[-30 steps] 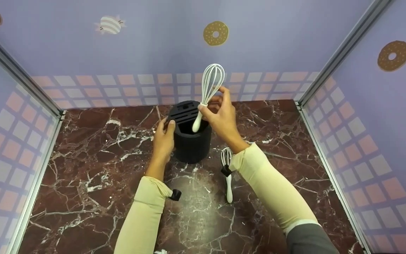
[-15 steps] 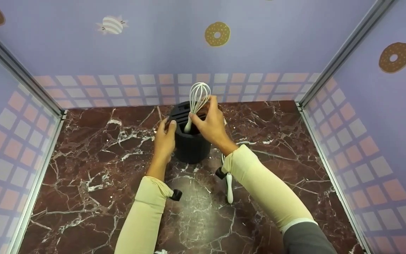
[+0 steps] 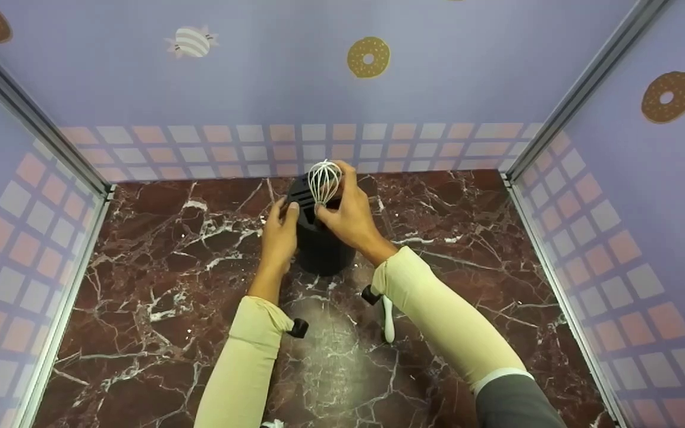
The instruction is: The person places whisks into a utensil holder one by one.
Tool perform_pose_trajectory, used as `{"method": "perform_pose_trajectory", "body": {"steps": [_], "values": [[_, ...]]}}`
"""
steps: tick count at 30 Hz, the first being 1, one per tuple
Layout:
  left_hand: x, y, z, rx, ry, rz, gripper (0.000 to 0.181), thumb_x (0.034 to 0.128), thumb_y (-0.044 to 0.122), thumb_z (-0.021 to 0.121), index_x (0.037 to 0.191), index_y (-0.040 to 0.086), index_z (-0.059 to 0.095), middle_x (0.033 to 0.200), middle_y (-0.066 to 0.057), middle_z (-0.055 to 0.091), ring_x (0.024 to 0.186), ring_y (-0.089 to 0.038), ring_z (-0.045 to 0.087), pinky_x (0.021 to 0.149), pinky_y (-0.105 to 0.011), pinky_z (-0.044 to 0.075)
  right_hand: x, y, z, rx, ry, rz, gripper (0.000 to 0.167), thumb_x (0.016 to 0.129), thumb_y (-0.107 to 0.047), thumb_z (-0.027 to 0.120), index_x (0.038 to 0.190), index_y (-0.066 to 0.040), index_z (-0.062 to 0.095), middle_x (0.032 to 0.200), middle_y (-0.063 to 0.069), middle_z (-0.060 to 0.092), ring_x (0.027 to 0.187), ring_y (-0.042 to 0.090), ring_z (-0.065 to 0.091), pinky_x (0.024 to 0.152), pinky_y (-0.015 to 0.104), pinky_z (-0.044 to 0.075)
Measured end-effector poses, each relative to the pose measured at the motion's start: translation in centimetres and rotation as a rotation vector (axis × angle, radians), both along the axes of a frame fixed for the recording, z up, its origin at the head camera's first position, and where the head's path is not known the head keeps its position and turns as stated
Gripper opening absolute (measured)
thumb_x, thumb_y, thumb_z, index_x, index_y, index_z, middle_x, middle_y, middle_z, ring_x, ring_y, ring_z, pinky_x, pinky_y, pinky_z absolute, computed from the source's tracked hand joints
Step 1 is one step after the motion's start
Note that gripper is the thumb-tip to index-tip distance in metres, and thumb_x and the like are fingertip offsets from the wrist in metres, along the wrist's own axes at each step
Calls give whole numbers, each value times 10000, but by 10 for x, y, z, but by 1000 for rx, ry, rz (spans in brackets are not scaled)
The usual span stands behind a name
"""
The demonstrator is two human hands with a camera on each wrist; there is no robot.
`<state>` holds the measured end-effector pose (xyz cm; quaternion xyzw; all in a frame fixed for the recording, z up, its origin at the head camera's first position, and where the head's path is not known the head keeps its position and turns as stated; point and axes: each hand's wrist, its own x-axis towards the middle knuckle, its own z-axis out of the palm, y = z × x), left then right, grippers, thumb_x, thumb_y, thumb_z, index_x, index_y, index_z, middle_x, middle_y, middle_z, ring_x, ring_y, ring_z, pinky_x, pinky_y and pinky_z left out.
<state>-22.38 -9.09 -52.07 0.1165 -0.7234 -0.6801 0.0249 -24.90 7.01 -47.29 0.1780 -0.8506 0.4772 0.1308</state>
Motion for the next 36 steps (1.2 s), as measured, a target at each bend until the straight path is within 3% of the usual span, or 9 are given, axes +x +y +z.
{"method": "perform_pose_trajectory", "body": {"steps": [7,16,22,27,36], "values": [[-1,-1,-1,-36,-10,-7,578,1066,453,486,1572,188,393,1574,-114,451,1460,-312,425,1195,-449,387,0,1,-1,18,54,40,847,806,-129,795,1523,-239,357,1090,112,645,933,207,666,789,325,608],[-1,-1,0,-33,-13,-3,571,1064,453,488,1562,184,408,1566,-114,463,1453,-305,442,1181,-437,408,1,1,2,33,30,84,715,798,-176,812,1448,-220,515,1206,113,584,1076,251,639,772,263,622],[0,-2,1,-41,0,-7,554,1064,454,490,1544,182,435,1543,-116,487,1430,-302,456,1186,-442,394,2,2,3,41,22,90,634,799,-167,851,1361,-117,562,1234,109,608,1135,249,641,827,350,632],[-1,-1,0,-28,9,-4,535,1067,434,492,1535,178,447,1535,-115,493,1415,-299,469,1180,-435,402,3,3,1,116,36,81,631,803,-195,874,1347,-129,562,1246,74,635,1153,203,638,878,285,603],[-1,0,-1,-28,8,3,535,1068,425,497,1537,174,444,1536,-118,492,1412,-301,470,1179,-443,402,3,4,-1,232,62,86,686,771,-284,917,1307,-79,541,1231,89,643,1148,232,633,1014,377,520]]}}
